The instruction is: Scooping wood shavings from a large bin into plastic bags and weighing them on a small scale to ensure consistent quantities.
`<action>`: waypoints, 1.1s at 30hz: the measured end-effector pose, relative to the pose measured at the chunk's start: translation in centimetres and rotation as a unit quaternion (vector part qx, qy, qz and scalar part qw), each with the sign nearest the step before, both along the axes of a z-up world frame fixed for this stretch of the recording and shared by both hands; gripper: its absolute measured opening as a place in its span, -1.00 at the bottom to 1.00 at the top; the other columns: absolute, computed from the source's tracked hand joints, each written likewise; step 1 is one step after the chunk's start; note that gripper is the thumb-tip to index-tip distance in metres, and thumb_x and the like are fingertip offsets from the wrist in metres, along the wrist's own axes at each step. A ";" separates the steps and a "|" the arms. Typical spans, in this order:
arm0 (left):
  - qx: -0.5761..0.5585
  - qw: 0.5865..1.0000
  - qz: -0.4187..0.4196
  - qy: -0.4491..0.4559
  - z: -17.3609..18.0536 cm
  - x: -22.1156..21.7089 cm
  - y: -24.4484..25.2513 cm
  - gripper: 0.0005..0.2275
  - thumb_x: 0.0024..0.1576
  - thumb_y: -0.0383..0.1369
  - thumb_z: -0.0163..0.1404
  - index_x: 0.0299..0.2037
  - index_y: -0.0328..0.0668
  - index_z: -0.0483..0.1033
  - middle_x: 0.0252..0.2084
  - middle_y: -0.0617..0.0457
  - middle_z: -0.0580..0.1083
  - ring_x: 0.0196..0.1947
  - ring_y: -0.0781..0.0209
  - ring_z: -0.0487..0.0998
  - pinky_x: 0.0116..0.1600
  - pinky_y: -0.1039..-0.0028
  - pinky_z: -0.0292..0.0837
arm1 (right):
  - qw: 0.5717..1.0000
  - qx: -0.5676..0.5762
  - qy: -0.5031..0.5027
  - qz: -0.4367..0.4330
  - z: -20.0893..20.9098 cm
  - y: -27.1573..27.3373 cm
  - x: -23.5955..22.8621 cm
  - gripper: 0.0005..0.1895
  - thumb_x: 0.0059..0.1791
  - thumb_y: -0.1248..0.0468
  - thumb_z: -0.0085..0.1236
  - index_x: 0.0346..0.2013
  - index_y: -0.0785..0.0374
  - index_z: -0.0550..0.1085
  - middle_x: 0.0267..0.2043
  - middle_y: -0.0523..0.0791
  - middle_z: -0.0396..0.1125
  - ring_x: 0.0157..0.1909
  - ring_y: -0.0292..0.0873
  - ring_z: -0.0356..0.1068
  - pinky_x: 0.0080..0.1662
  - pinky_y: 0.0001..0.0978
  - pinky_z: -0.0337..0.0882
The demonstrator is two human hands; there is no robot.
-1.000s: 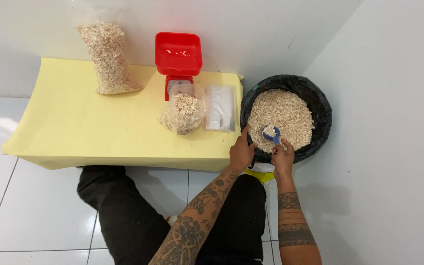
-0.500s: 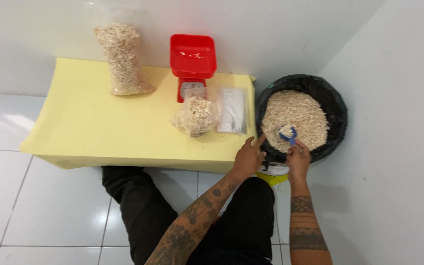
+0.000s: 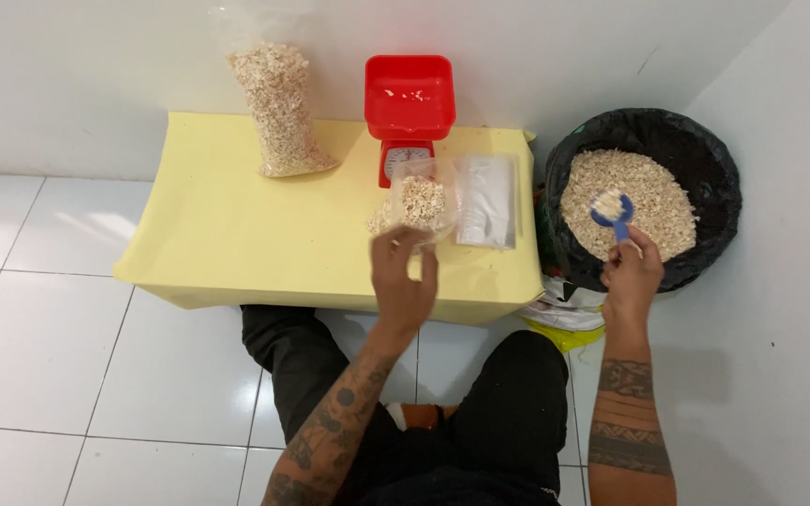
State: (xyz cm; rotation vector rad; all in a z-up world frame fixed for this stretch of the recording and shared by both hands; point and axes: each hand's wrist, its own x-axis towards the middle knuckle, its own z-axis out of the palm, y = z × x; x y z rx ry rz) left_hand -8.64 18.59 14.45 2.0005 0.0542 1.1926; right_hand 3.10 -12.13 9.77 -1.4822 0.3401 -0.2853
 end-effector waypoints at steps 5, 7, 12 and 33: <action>-0.038 0.995 0.051 0.081 -0.5 2.7 1.3 -0.72 0.06 -0.46 0.14 -0.01 0.04 0.55 -0.01 -0.02 0.28 -0.07 -0.02 0.40 0.01 0.23 0.41 | 0.998 0.019 -0.010 0.058 5.6 7.0 -2.8 -0.63 0.07 0.37 -0.13 0.17 0.16 0.37 -0.54 -0.19 0.14 -0.64 -0.42 0.07 -0.63 -0.66 0.03; -0.072 0.989 0.053 0.121 -1.0 3.5 1.6 -0.71 0.07 -0.45 0.12 0.00 0.10 0.54 -0.03 0.03 0.23 -0.10 0.03 0.38 0.03 0.19 0.42 | 0.996 0.027 -0.018 0.087 6.5 9.6 -3.5 -0.61 0.03 0.37 -0.11 0.17 0.17 0.38 -0.55 -0.18 0.16 -0.65 -0.42 0.08 -0.63 -0.67 0.03; -0.161 0.965 -0.008 0.208 -3.1 4.4 2.5 -0.56 0.01 -0.59 -0.07 0.13 -0.09 0.50 -0.13 0.00 0.25 -0.29 0.09 0.49 -0.08 0.22 0.52 | 0.973 0.066 -0.027 0.221 6.8 15.2 -4.6 -0.61 0.02 0.43 -0.08 0.13 0.23 0.45 -0.56 -0.16 0.21 -0.66 -0.43 0.08 -0.65 -0.63 0.05; -0.244 0.940 -0.110 0.211 -0.4 1.0 2.4 -0.39 0.04 -0.63 -0.11 0.40 -0.55 0.15 -0.12 -0.07 0.22 -0.30 0.35 0.30 -0.24 0.41 0.41 | 0.868 -0.349 -0.080 0.346 8.7 18.6 -7.4 -0.65 0.16 0.23 -0.17 0.17 0.15 0.49 -0.29 0.11 0.36 -0.46 0.00 0.43 -0.31 -0.12 0.42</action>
